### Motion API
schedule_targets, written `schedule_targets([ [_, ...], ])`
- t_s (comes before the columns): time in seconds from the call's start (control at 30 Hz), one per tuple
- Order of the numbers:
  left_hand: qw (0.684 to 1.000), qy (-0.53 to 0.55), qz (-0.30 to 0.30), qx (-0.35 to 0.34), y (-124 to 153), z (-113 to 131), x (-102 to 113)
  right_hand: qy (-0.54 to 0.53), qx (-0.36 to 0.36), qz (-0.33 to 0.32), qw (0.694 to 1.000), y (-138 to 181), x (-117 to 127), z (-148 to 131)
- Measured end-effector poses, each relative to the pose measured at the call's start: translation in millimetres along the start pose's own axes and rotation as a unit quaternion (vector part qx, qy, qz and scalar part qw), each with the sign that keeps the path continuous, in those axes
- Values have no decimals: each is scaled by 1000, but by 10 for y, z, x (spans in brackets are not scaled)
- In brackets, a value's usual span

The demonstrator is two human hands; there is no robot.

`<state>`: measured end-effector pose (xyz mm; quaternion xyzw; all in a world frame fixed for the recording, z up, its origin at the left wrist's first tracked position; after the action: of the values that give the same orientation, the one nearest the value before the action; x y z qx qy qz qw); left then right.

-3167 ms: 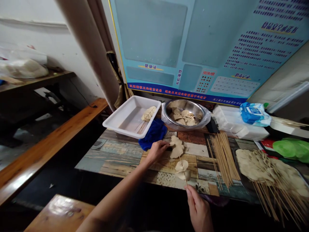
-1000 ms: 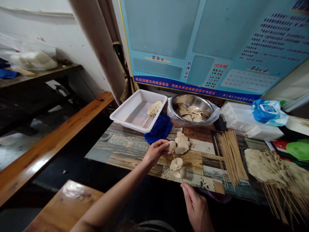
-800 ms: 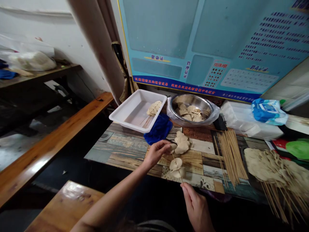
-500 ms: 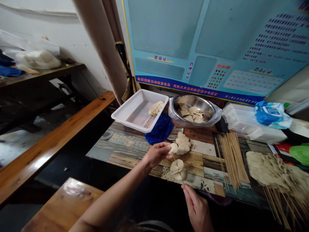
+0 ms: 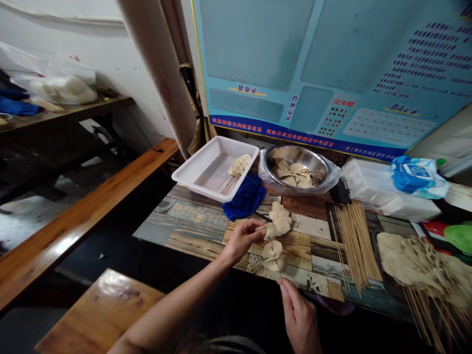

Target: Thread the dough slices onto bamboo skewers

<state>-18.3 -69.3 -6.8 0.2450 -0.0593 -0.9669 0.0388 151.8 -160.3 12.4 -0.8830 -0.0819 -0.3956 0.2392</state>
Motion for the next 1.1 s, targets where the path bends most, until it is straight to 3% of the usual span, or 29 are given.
schedule_targets([
  [0.23, 999, -49, -5, -21, 27, -74, 6, 11, -22, -4, 1000, -70, -4, -49],
  [0.47, 989, 100, -2, 105, 126, -334, -41, -16, -31, -13, 999, -130, -26, -82],
  [0.87, 976, 160, -2, 150, 347, -616, -277, 4, -55, -12, 998, -43, -93, 53],
  [1.0, 985, 86, -23, 149, 314, -636, -226, 1, -51, -11, 999, -39, -22, 80],
  [1.1, 992, -121, 1, 22, 113, -351, 76, 10, -52, -1, 999, -7, 56, 154],
])
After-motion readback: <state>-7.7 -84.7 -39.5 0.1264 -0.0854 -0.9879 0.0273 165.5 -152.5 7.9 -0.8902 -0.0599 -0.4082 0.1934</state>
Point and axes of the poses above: each hand's wrist, its own y-axis away from the middle knuckle, its own x-axis out of the back of the hand, z = x × y, the point moved 9 cm from there along -y, towards the middle knuckle, and after that the axes turned 4 degrees about -x, right-handed, at the moved point
